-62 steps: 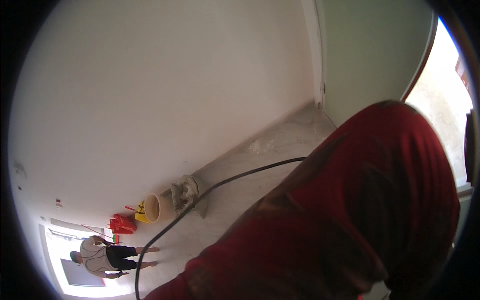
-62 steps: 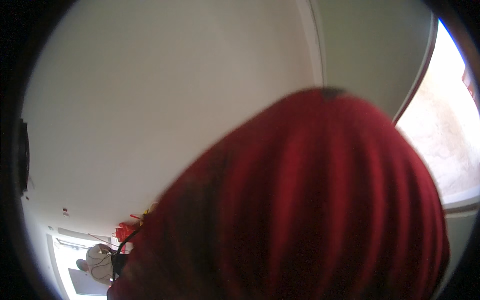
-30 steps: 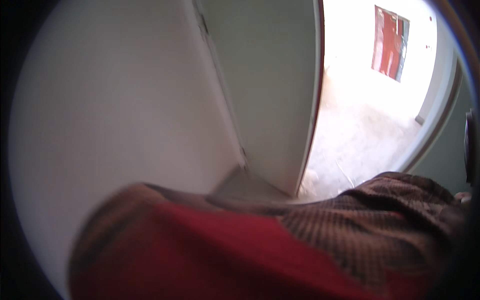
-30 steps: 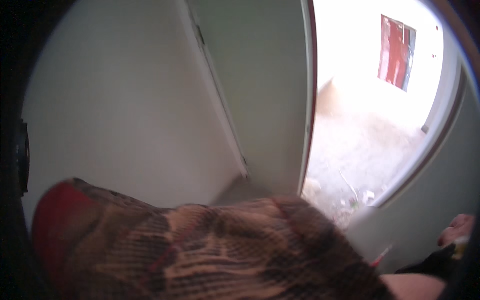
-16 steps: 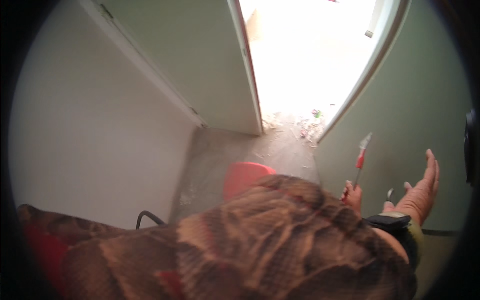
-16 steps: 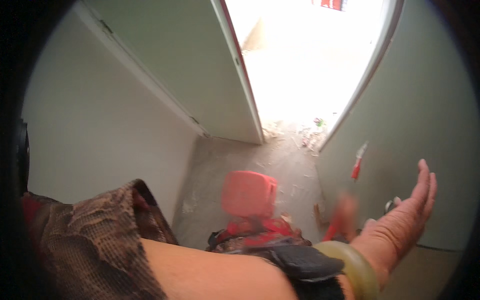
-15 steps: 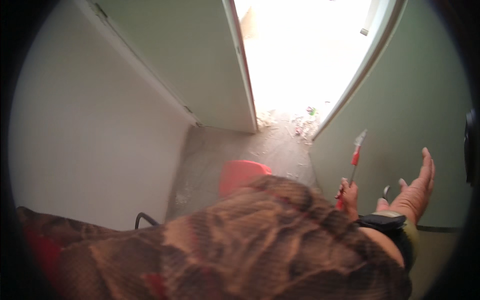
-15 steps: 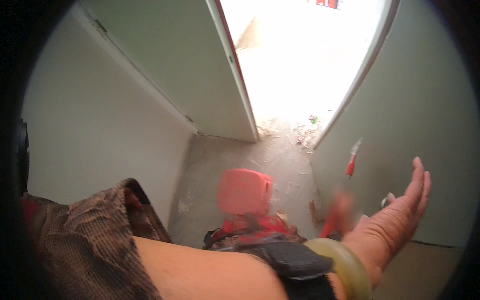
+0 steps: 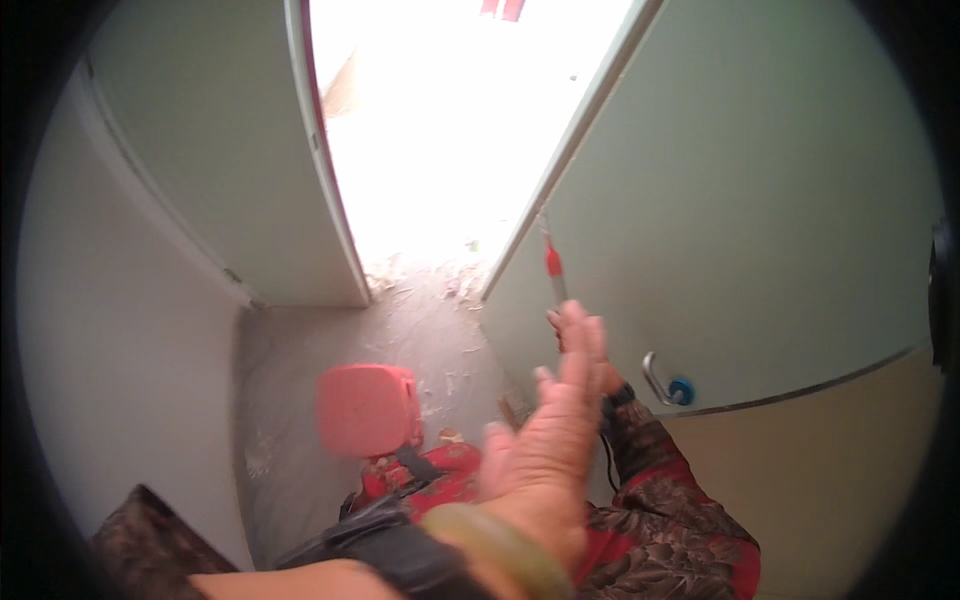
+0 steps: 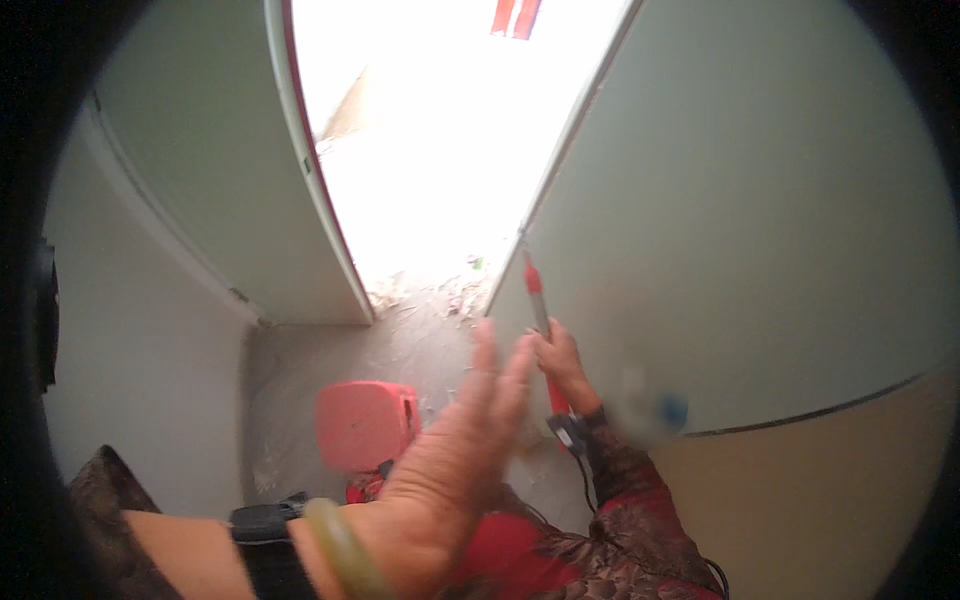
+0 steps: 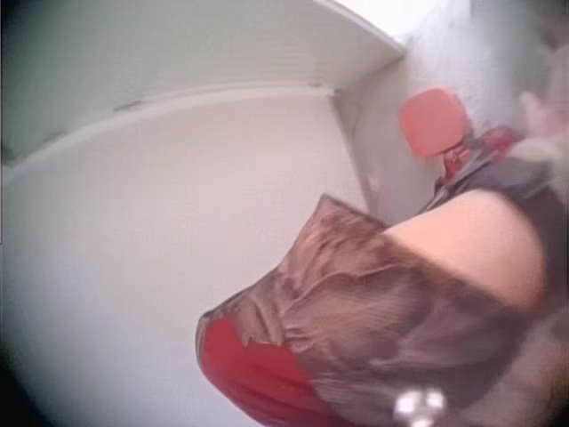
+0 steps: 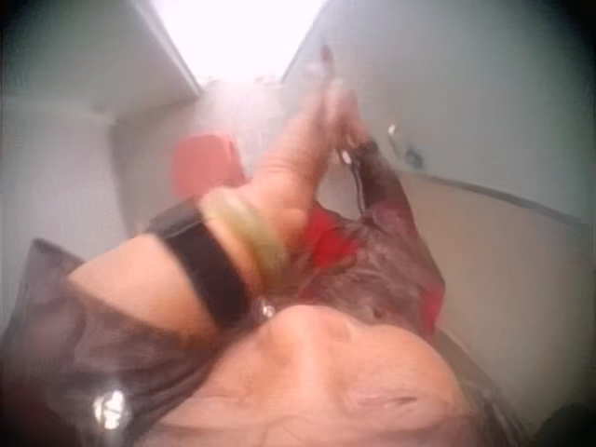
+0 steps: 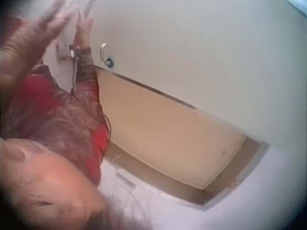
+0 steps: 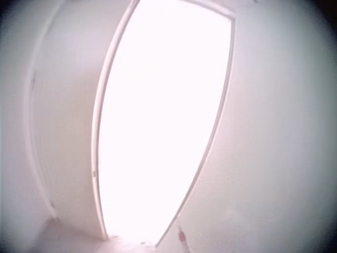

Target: Using a scraper tool to remove debris or old sealant from the top of a door frame while standing on a stool.

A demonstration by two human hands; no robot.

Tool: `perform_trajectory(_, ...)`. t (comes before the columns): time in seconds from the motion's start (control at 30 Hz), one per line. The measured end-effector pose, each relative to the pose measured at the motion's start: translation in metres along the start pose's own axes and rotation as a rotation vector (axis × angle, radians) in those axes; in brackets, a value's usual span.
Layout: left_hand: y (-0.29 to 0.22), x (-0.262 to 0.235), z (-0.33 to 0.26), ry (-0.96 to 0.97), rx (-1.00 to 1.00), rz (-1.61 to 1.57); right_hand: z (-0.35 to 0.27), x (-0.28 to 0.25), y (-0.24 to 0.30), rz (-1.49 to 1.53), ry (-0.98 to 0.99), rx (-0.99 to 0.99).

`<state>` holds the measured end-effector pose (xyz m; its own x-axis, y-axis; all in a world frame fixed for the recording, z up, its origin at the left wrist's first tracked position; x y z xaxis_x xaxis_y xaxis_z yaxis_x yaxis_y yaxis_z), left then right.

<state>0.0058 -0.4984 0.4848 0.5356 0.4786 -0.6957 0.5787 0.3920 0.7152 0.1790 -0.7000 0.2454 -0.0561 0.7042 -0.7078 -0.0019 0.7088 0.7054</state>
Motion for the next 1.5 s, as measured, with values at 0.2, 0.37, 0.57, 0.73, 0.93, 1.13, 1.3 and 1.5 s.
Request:
perform_trajectory(0.2, 0.018, 0.007, -0.02, 0.112, -0.044, 0.001, 0.066, -0.083, 0.123, -0.546, -0.203, -0.141)
perform_trajectory(0.37, 0.049, 0.048, -0.065, 0.211, 0.061, -0.457, 0.132, -0.104, 0.189, -1.058, -0.33, -0.295)
perform_trajectory(0.57, -0.028, 0.198, -0.142, 0.279, -0.232, -1.133, 0.201, -0.105, 0.174, -1.545, -0.338, -0.273)
perform_trajectory(0.73, -0.158, 0.316, -0.183, 0.172, -0.486, -1.539, 0.246, -0.111, 0.177, -1.625, -0.168, -0.045)
perform_trajectory(0.93, -0.209, 0.295, -0.174, 0.363, -0.624, -1.75, 0.263, -0.145, 0.214, -1.666, -0.219, -0.246)
perform_trajectory(1.13, -0.279, 0.3, -0.169, 0.919, -0.301, -1.646, 0.242, -0.128, 0.191, -1.582, -0.227, -0.258)
perform_trajectory(1.3, -0.284, 0.293, -0.164, 0.921, -0.314, -1.443, 0.236, -0.132, 0.188, -1.596, -0.19, -0.223)
perform_trajectory(1.5, -0.242, 0.236, -0.175, 1.082, -0.371, -2.008, 0.241, -0.129, 0.174, -1.536, -0.097, -0.06)
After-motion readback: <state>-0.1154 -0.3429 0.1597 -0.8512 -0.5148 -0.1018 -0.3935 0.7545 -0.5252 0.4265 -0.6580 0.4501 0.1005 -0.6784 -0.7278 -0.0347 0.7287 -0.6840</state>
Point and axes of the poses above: each hand's wrist, its own z-axis towards the middle knuckle, its own x-axis out of the palm, y = z × x, the point moved 6 cm from there along z, towards the middle knuckle, and after that the axes turned 5 degrees about y, right-handed, at the moved point
